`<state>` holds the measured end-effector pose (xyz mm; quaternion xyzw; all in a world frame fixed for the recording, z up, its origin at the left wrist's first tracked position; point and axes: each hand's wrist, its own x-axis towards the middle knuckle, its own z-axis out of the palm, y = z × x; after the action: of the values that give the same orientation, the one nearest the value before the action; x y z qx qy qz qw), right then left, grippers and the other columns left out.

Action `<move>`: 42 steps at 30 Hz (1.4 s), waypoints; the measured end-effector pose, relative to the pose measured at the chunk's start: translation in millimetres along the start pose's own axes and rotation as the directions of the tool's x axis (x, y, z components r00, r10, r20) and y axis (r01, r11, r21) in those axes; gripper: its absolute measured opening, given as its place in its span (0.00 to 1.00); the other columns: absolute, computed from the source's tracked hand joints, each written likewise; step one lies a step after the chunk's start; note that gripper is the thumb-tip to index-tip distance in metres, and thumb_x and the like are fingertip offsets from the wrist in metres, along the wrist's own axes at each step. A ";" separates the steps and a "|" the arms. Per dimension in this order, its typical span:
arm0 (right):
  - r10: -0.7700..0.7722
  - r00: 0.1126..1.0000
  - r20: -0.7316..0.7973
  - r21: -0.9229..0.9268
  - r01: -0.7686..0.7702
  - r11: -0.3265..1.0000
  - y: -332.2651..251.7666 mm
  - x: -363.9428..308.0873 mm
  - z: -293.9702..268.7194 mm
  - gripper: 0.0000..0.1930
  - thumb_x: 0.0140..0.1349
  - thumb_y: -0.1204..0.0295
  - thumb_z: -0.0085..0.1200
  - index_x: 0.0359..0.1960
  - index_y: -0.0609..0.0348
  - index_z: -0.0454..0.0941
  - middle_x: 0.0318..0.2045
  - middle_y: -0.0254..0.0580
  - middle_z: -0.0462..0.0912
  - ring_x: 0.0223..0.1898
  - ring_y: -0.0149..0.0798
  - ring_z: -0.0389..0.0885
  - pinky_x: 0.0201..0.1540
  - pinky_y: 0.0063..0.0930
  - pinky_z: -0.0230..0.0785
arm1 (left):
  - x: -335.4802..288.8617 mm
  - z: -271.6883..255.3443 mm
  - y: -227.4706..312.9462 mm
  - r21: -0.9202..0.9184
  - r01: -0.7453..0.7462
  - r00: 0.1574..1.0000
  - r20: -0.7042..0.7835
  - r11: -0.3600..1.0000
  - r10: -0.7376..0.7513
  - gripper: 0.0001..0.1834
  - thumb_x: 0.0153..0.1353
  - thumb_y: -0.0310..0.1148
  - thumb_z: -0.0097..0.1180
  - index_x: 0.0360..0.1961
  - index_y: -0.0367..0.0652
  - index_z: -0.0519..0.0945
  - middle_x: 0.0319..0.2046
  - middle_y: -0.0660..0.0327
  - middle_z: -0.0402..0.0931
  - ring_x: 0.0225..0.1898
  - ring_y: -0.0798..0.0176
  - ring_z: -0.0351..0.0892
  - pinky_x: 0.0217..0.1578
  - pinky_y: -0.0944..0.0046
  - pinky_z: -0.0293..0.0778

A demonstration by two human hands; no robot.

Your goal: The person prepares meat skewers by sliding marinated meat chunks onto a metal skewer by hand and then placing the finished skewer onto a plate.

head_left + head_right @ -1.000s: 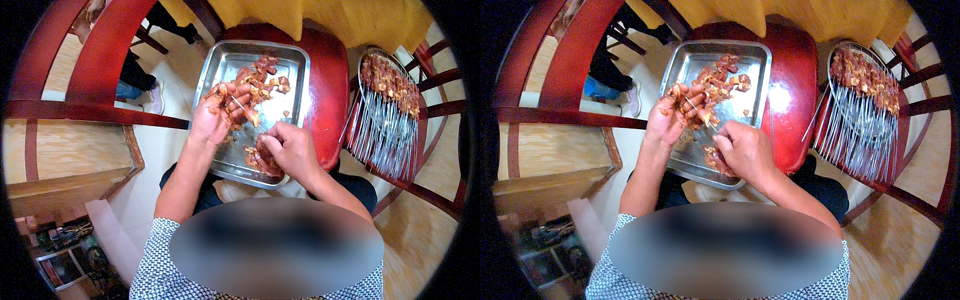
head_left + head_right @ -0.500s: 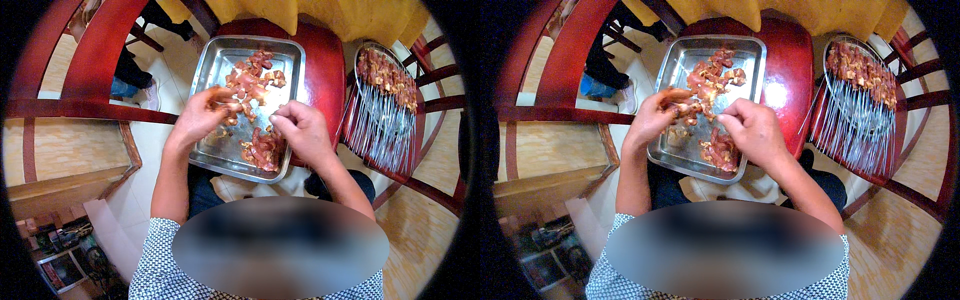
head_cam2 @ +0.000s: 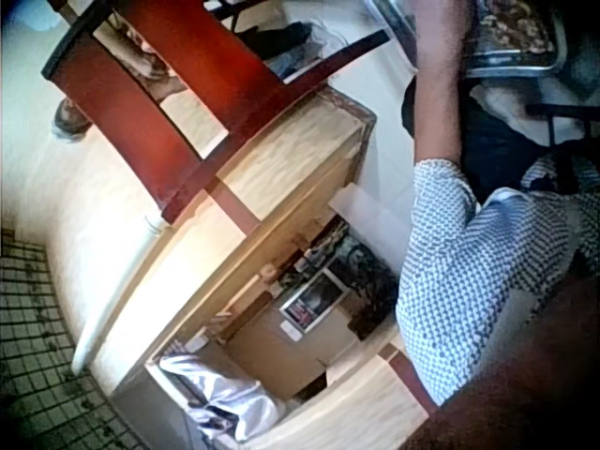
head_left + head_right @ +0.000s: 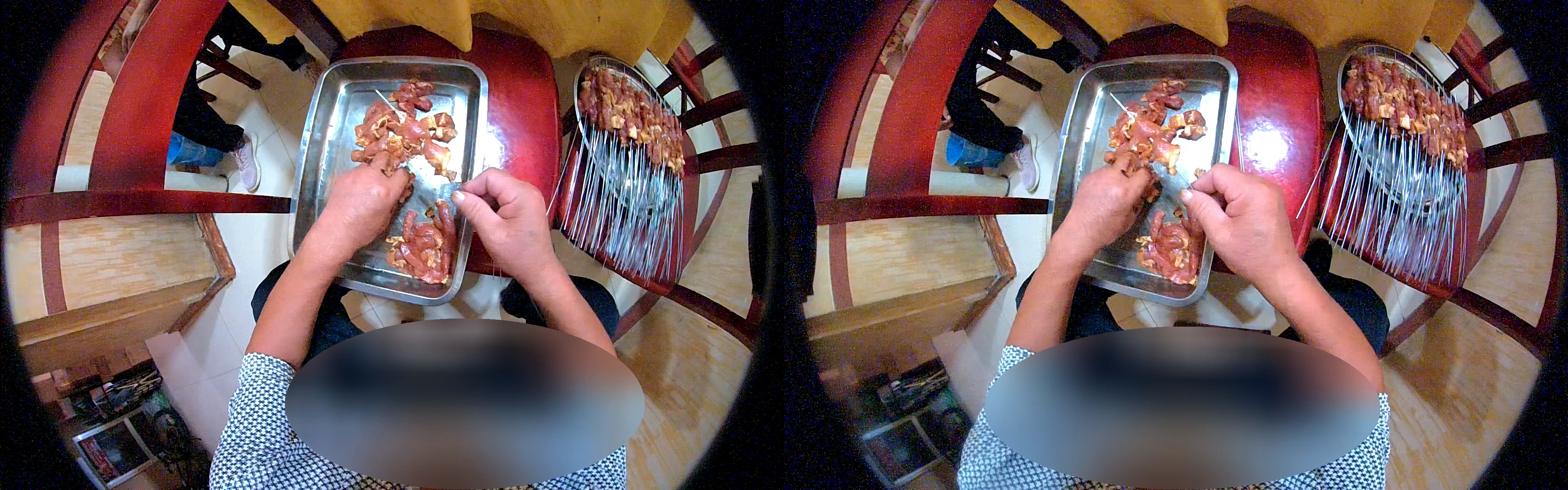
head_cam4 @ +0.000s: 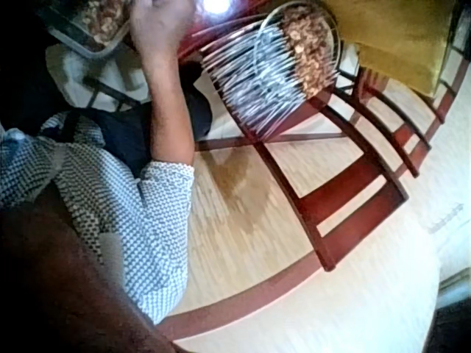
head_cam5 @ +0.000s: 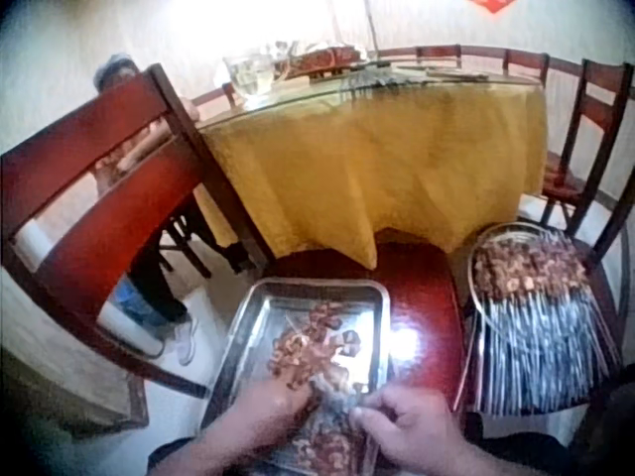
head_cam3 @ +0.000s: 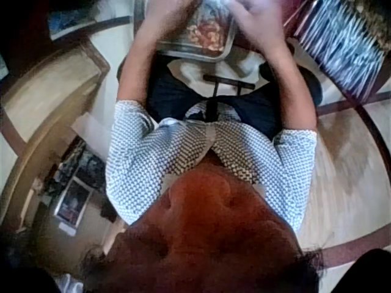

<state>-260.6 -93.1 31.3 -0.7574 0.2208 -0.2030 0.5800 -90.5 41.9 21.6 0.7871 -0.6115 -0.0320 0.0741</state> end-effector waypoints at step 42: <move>-0.009 0.991 0.135 -0.159 0.030 0.987 -3.6 -7.2 4.2 0.07 0.54 0.72 0.56 0.27 0.63 0.76 0.22 0.49 0.79 0.24 0.45 0.80 0.27 0.35 0.71 | -15.8 -40.0 -46.7 0.023 0.292 0.955 -0.058 0.956 -0.290 0.09 0.51 0.22 0.53 0.34 0.39 0.81 0.33 0.51 0.78 0.36 0.49 0.79 0.37 0.57 0.74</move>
<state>-263.8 -84.8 33.3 -0.8158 0.1895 -0.1389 0.5285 -44.1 71.5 53.2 0.8702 -0.4872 -0.0117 0.0727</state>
